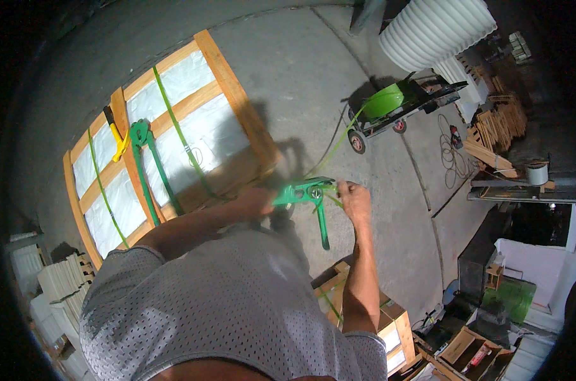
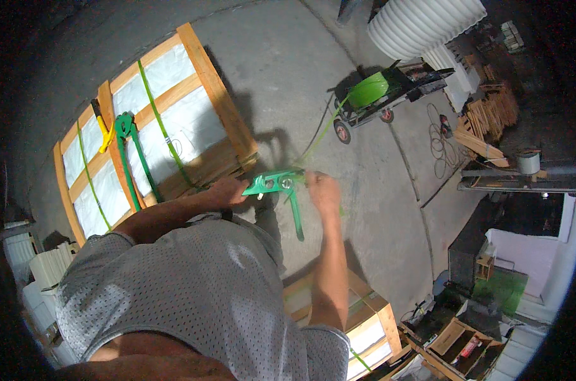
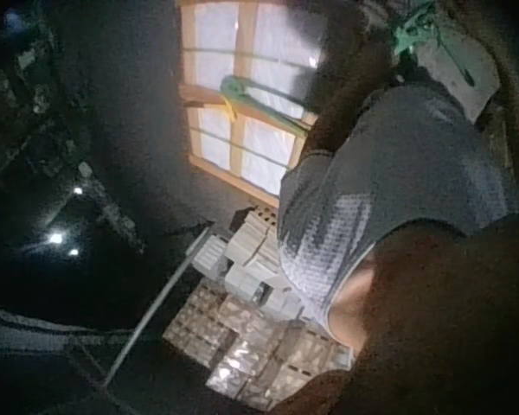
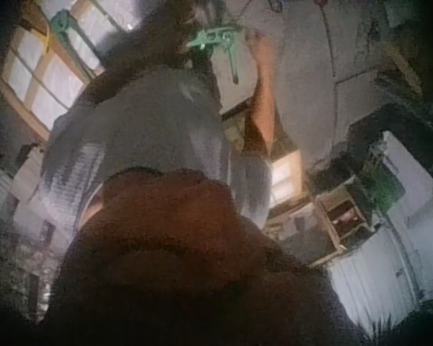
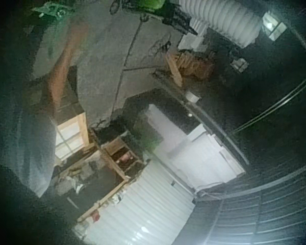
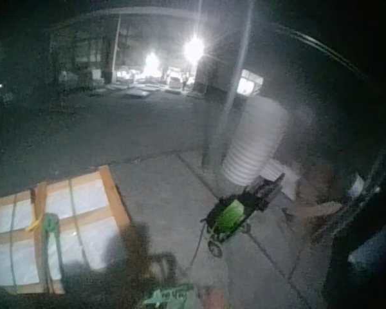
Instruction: The person wraps a green strap around a wooden crate, threads it through a tensioner, and tightens it. They repeat the process on a second crate, then retrieve a small bag of metal fasteners from a shelf and place them on the tensioner cart before returning to the crates.
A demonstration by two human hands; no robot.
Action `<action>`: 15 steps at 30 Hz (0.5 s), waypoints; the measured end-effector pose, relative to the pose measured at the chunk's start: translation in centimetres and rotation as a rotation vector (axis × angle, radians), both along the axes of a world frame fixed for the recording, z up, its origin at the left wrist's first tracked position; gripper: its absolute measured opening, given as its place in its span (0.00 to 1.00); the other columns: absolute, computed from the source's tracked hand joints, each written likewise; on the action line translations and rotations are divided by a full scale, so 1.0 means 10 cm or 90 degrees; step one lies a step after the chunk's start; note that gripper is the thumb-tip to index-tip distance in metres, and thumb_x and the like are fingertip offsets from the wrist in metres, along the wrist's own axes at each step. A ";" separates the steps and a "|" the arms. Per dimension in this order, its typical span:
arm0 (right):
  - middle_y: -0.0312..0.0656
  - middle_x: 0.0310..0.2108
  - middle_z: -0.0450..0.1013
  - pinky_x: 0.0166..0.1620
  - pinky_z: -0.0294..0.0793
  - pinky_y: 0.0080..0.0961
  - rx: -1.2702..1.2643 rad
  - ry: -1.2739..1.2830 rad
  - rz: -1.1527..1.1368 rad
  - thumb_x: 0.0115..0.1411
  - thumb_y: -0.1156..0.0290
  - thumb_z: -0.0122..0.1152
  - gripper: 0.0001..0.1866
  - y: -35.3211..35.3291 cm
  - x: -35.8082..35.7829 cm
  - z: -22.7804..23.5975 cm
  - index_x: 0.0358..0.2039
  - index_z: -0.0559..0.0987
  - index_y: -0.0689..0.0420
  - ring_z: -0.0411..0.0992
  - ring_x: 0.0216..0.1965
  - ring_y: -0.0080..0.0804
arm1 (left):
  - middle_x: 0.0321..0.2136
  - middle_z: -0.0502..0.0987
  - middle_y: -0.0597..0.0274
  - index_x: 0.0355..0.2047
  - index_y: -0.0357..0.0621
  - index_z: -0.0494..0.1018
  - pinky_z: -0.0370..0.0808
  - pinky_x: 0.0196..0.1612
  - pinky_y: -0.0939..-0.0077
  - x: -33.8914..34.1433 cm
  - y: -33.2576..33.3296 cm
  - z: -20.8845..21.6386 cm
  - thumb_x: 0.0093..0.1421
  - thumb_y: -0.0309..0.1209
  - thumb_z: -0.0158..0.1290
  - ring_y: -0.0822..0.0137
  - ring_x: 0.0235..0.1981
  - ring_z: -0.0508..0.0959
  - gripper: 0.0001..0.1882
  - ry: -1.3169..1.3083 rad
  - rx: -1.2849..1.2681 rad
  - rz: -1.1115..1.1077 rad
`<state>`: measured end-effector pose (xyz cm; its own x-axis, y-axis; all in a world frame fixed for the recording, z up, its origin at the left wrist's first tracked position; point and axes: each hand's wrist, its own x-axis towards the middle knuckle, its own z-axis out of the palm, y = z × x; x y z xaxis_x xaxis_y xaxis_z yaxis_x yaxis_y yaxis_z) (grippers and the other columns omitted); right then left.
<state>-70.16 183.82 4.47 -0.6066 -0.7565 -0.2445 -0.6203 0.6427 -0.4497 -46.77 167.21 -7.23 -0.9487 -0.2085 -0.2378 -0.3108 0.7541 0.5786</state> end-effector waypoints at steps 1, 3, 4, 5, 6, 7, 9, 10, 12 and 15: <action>0.50 0.24 0.77 0.34 0.74 0.39 -0.009 0.049 0.057 0.60 0.55 0.52 0.20 -0.07 0.09 0.09 0.26 0.82 0.58 0.77 0.29 0.45 | 0.25 0.76 0.42 0.33 0.38 0.69 0.71 0.34 0.47 -0.02 0.02 -0.04 0.55 0.36 0.54 0.41 0.30 0.77 0.13 -0.026 0.030 0.020; 0.50 0.25 0.77 0.32 0.75 0.42 0.096 0.202 0.275 0.56 0.63 0.54 0.13 -0.23 0.53 0.11 0.23 0.81 0.57 0.77 0.30 0.48 | 0.26 0.76 0.40 0.33 0.37 0.70 0.72 0.35 0.48 -0.12 0.05 -0.12 0.55 0.36 0.53 0.40 0.31 0.77 0.13 -0.101 0.087 0.050; 0.49 0.25 0.77 0.33 0.75 0.42 0.157 0.198 0.315 0.53 0.66 0.55 0.10 -0.24 0.81 0.07 0.22 0.81 0.57 0.78 0.30 0.47 | 0.27 0.77 0.41 0.31 0.37 0.72 0.72 0.34 0.49 -0.16 0.07 -0.16 0.54 0.36 0.53 0.42 0.31 0.78 0.12 -0.095 0.100 0.061; 0.48 0.25 0.78 0.33 0.76 0.41 0.155 0.208 0.374 0.50 0.69 0.56 0.08 -0.19 1.06 0.01 0.21 0.80 0.57 0.78 0.31 0.46 | 0.27 0.77 0.42 0.29 0.37 0.73 0.73 0.34 0.51 -0.19 0.09 -0.20 0.54 0.36 0.52 0.43 0.31 0.78 0.12 -0.093 0.112 0.068; 0.48 0.26 0.78 0.33 0.76 0.40 0.213 0.149 0.321 0.51 0.69 0.56 0.08 -0.13 1.16 -0.08 0.24 0.80 0.58 0.78 0.32 0.46 | 0.27 0.78 0.43 0.26 0.36 0.75 0.74 0.33 0.53 -0.20 0.11 -0.23 0.53 0.36 0.52 0.45 0.31 0.79 0.13 -0.079 0.122 0.079; 0.48 0.26 0.78 0.34 0.76 0.39 0.230 0.094 0.283 0.53 0.69 0.55 0.08 -0.08 1.22 -0.22 0.26 0.80 0.59 0.78 0.34 0.45 | 0.26 0.78 0.43 0.26 0.36 0.74 0.73 0.32 0.53 -0.19 0.11 -0.26 0.54 0.35 0.51 0.45 0.29 0.78 0.13 -0.059 0.134 0.095; 0.47 0.27 0.78 0.32 0.76 0.36 0.246 0.055 0.096 0.58 0.66 0.52 0.12 0.14 1.19 -0.50 0.33 0.78 0.61 0.78 0.30 0.41 | 0.23 0.77 0.44 0.24 0.36 0.73 0.71 0.30 0.53 -0.15 0.11 -0.31 0.54 0.35 0.51 0.44 0.26 0.77 0.13 0.009 0.153 0.140; 0.47 0.27 0.78 0.31 0.76 0.34 0.248 0.053 -0.002 0.61 0.64 0.51 0.14 0.24 1.18 -0.64 0.36 0.78 0.61 0.78 0.29 0.39 | 0.22 0.75 0.45 0.23 0.37 0.73 0.70 0.29 0.52 -0.11 0.09 -0.32 0.55 0.35 0.51 0.45 0.25 0.75 0.13 0.041 0.180 0.120; 0.42 0.26 0.77 0.29 0.75 0.30 -0.036 -0.251 -0.138 0.63 0.62 0.51 0.14 0.34 1.17 -0.92 0.38 0.76 0.61 0.76 0.25 0.34 | 0.19 0.73 0.48 0.21 0.38 0.72 0.68 0.28 0.52 -0.06 0.04 -0.33 0.55 0.35 0.51 0.46 0.23 0.73 0.13 0.088 0.218 0.073; 0.37 0.24 0.74 0.26 0.71 0.26 -0.184 -0.554 -0.358 0.64 0.63 0.53 0.13 0.29 1.13 -1.14 0.38 0.76 0.61 0.71 0.22 0.26 | 0.31 0.76 0.37 0.35 0.34 0.72 0.72 0.40 0.50 -0.01 0.03 -0.33 0.58 0.37 0.49 0.40 0.36 0.76 0.15 -0.039 0.179 -0.033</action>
